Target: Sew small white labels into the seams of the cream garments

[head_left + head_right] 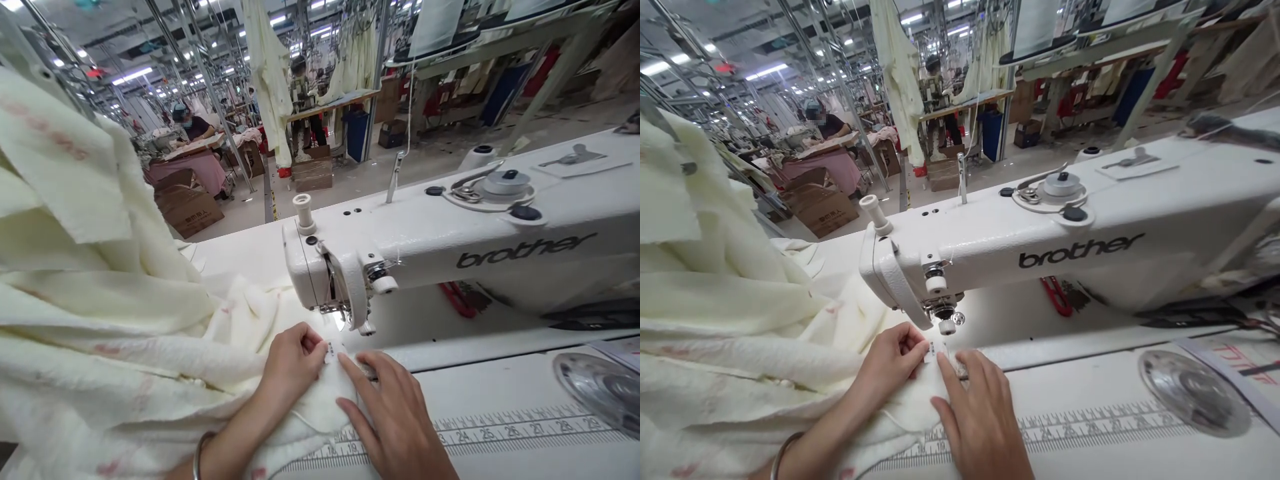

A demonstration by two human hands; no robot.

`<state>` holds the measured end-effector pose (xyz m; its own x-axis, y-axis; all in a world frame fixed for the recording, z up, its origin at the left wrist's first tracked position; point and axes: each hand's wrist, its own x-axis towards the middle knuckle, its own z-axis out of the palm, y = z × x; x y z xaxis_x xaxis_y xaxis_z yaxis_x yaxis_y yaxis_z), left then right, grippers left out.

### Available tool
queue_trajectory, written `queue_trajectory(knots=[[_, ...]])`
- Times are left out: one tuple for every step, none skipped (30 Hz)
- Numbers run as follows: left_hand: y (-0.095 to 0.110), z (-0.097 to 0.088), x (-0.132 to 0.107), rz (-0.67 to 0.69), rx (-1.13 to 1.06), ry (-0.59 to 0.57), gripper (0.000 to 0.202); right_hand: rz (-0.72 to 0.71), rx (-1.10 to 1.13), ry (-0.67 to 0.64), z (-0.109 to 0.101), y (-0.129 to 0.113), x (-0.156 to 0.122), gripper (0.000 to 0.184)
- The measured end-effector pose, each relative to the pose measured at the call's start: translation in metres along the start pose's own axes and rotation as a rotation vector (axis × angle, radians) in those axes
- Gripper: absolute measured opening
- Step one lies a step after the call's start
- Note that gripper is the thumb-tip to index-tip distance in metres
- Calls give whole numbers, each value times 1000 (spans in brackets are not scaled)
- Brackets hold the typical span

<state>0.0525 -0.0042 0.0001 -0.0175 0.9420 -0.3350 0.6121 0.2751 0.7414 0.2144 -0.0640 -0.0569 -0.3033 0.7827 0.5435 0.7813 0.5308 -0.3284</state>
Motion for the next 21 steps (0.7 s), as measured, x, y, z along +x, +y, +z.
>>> queue_trajectory(knots=[[0, 0, 0, 0, 6, 7, 11, -11, -1, 1, 0, 0, 0, 35], [0, 1, -1, 1, 13, 13, 11, -16, -1, 2, 0, 0, 0, 35], [1, 1, -1, 1, 21, 17, 11, -12, 1, 1, 1, 0, 0, 35], [1, 0, -1, 2, 29, 19, 11, -15, 2, 1, 1, 0, 0, 35], [2, 0, -2, 3, 38, 21, 11, -14, 1, 1, 1, 0, 0, 35], [2, 0, -2, 4, 48, 23, 10, -8, -2, 3, 2, -1, 0, 35], [3, 0, -3, 5, 56, 26, 9, -7, -4, 7, 2, -1, 0, 35], [3, 0, -3, 6, 63, 29, 9, -5, -4, 11, 1, -2, 0, 35], [3, 0, -3, 7, 67, 31, 9, -1, -5, 13, 1, -2, 0, 34], [3, 0, -3, 7, 68, 33, 9, 1, -5, 15, 1, -2, 0, 33], [2, 0, -3, 7, 64, 32, 9, -1, -8, 16, 1, -3, 0, 33], [2, 0, -3, 6, 57, 29, 10, -10, -12, 17, 0, -3, 0, 33], [2, 1, -3, 5, 48, 25, 11, -15, -17, 14, 0, -2, 0, 33], [1, 1, -2, 4, 40, 21, 12, -22, -22, 10, 0, -2, 0, 34], [1, 1, -2, 2, 34, 19, 12, -29, -27, 7, 1, -2, 0, 35], [0, 1, -1, 0, 33, 21, 13, -31, -31, 6, 1, -1, 0, 36], [0, 2, 0, -3, 37, 25, 13, -28, -36, 5, 2, -1, -1, 36], [0, 2, 0, -7, 45, 32, 13, -25, -39, 4, 2, -1, -2, 37], [0, 2, 1, -11, 56, 39, 13, -23, -43, 3, 3, 0, -2, 37], [0, 2, 1, -15, 68, 46, 12, -22, -46, 3, 3, 0, -3, 37], [0, 3, 1, -20, 80, 54, 12, -22, -46, 2, 4, 0, -3, 37]])
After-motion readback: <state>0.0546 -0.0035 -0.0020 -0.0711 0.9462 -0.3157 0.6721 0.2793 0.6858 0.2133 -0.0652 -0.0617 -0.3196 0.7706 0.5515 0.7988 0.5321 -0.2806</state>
